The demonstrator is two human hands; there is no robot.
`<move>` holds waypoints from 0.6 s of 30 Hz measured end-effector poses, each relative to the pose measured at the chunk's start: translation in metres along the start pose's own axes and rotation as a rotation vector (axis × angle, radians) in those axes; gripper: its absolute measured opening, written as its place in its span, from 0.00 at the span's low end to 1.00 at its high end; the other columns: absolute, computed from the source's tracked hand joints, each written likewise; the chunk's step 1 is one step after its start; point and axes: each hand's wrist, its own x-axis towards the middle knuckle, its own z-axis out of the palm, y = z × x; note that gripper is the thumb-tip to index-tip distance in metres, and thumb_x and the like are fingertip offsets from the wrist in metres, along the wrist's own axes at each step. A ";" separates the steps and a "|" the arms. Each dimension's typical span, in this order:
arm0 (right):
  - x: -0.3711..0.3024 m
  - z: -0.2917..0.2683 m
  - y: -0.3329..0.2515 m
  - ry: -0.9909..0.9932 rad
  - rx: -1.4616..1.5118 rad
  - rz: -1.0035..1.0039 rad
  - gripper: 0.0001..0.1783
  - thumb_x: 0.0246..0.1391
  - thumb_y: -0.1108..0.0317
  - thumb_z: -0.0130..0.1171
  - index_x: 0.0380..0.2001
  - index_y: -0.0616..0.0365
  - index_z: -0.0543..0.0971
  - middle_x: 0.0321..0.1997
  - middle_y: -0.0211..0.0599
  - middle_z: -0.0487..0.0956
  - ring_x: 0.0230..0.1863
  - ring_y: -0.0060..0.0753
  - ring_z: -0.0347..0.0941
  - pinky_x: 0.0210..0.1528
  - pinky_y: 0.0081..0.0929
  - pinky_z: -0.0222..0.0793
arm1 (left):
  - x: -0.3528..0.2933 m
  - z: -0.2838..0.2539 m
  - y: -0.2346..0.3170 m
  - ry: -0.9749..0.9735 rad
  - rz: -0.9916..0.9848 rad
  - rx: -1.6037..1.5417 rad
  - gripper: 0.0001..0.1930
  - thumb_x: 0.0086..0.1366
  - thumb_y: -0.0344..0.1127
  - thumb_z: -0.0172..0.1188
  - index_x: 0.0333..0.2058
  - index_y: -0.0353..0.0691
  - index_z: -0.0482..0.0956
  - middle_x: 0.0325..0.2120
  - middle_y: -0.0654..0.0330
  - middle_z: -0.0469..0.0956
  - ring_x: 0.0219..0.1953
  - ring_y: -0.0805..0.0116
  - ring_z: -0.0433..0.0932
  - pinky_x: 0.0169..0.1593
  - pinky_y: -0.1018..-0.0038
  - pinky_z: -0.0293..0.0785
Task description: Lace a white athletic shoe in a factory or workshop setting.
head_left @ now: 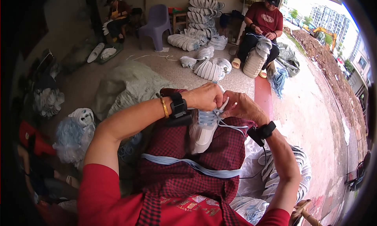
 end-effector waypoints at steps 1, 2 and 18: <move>-0.001 0.003 0.001 -0.006 -0.005 -0.003 0.24 0.40 0.66 0.78 0.40 0.56 0.78 0.29 0.36 0.83 0.30 0.30 0.79 0.36 0.31 0.73 | 0.001 -0.001 -0.003 -0.063 -0.027 -0.027 0.06 0.46 0.26 0.62 0.26 0.36 0.85 0.21 0.55 0.81 0.25 0.66 0.80 0.32 0.69 0.75; -0.002 0.008 0.002 0.038 0.065 -0.033 0.23 0.40 0.66 0.78 0.39 0.57 0.78 0.28 0.35 0.83 0.30 0.29 0.79 0.36 0.30 0.72 | 0.003 -0.002 -0.005 -0.127 -0.055 -0.054 0.05 0.44 0.27 0.62 0.22 0.37 0.85 0.20 0.54 0.82 0.24 0.65 0.81 0.32 0.69 0.76; -0.008 0.017 0.011 0.174 0.042 -0.071 0.26 0.42 0.68 0.77 0.42 0.58 0.74 0.24 0.37 0.83 0.29 0.31 0.81 0.34 0.30 0.74 | 0.013 -0.005 0.001 -0.240 -0.039 -0.012 0.07 0.47 0.30 0.62 0.26 0.37 0.86 0.20 0.55 0.81 0.23 0.66 0.79 0.30 0.68 0.73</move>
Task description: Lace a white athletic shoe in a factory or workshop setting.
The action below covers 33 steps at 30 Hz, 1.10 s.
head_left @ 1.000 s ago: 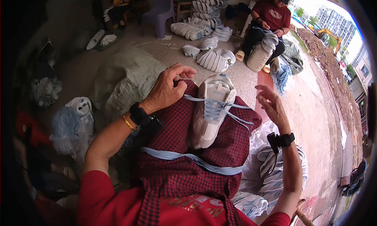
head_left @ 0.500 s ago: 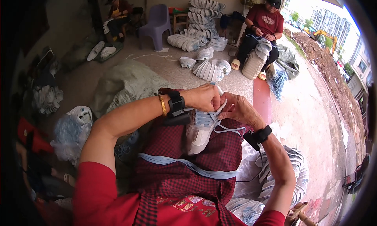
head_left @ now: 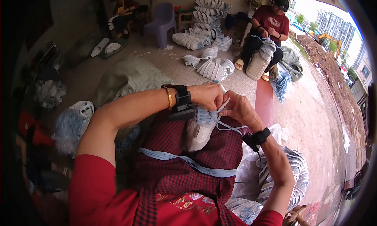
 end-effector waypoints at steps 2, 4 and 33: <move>-0.001 0.002 -0.002 -0.004 -0.016 0.032 0.25 0.43 0.67 0.76 0.42 0.58 0.74 0.24 0.37 0.83 0.28 0.29 0.81 0.34 0.28 0.74 | -0.005 0.000 0.002 0.006 0.005 0.006 0.07 0.47 0.30 0.62 0.25 0.36 0.85 0.20 0.55 0.81 0.23 0.66 0.80 0.29 0.68 0.73; -0.006 0.004 -0.003 -0.034 0.099 0.110 0.22 0.47 0.67 0.74 0.41 0.59 0.74 0.24 0.34 0.83 0.28 0.24 0.78 0.34 0.24 0.72 | -0.013 -0.007 0.004 0.089 -0.033 0.061 0.06 0.47 0.30 0.63 0.24 0.35 0.84 0.21 0.55 0.79 0.25 0.65 0.80 0.31 0.69 0.74; -0.017 0.012 -0.015 0.144 -0.241 -0.010 0.12 0.52 0.76 0.57 0.41 0.62 0.75 0.38 0.46 0.79 0.43 0.49 0.78 0.45 0.38 0.73 | -0.095 0.023 -0.031 0.581 -0.034 -0.228 0.15 0.55 0.22 0.61 0.42 0.34 0.73 0.38 0.55 0.77 0.42 0.65 0.80 0.39 0.74 0.79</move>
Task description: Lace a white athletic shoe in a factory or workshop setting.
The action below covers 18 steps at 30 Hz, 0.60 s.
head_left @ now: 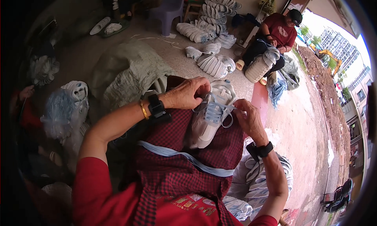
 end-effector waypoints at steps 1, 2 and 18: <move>0.001 0.001 0.001 0.014 0.037 0.003 0.10 0.54 0.76 0.56 0.41 0.63 0.75 0.38 0.47 0.79 0.41 0.49 0.78 0.43 0.38 0.74 | 0.001 0.004 -0.002 0.014 0.019 0.056 0.14 0.54 0.22 0.61 0.41 0.35 0.72 0.36 0.56 0.76 0.39 0.65 0.79 0.39 0.73 0.77; 0.003 0.004 0.001 0.056 0.045 -0.049 0.09 0.56 0.76 0.55 0.40 0.63 0.74 0.38 0.49 0.78 0.37 0.51 0.77 0.40 0.40 0.73 | 0.003 0.007 -0.004 0.027 0.037 0.113 0.13 0.54 0.22 0.62 0.39 0.35 0.72 0.34 0.56 0.76 0.37 0.66 0.79 0.40 0.72 0.76; -0.008 -0.001 0.011 0.021 -0.213 -0.114 0.08 0.61 0.72 0.54 0.42 0.59 0.78 0.35 0.47 0.81 0.37 0.54 0.79 0.38 0.43 0.74 | -0.013 -0.015 -0.021 0.106 -0.077 0.086 0.04 0.63 0.28 0.55 0.33 0.37 0.68 0.21 0.66 0.72 0.22 0.78 0.68 0.29 0.76 0.65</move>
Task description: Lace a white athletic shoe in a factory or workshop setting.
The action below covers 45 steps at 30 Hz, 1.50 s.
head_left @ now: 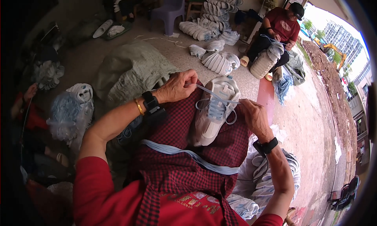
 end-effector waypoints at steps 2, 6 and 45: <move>-0.006 -0.004 0.009 0.071 -0.029 0.002 0.08 0.60 0.71 0.55 0.42 0.57 0.79 0.35 0.45 0.82 0.38 0.53 0.79 0.38 0.42 0.74 | -0.001 0.000 -0.003 -0.008 -0.002 0.027 0.05 0.62 0.28 0.56 0.33 0.37 0.68 0.21 0.66 0.71 0.23 0.78 0.68 0.29 0.75 0.66; -0.012 -0.012 0.013 0.049 -0.055 0.074 0.08 0.60 0.72 0.54 0.42 0.57 0.78 0.36 0.45 0.81 0.37 0.54 0.79 0.37 0.42 0.74 | -0.006 -0.019 -0.013 -0.015 -0.051 0.052 0.06 0.62 0.29 0.58 0.34 0.37 0.70 0.20 0.63 0.70 0.22 0.75 0.69 0.29 0.73 0.67; -0.140 -0.027 0.063 0.752 0.560 0.378 0.11 0.63 0.76 0.54 0.46 0.71 0.77 0.44 0.44 0.81 0.47 0.32 0.79 0.52 0.29 0.74 | -0.076 -0.078 -0.078 0.532 0.135 0.738 0.09 0.58 0.21 0.60 0.36 0.39 0.82 0.31 0.56 0.73 0.38 0.54 0.76 0.41 0.62 0.74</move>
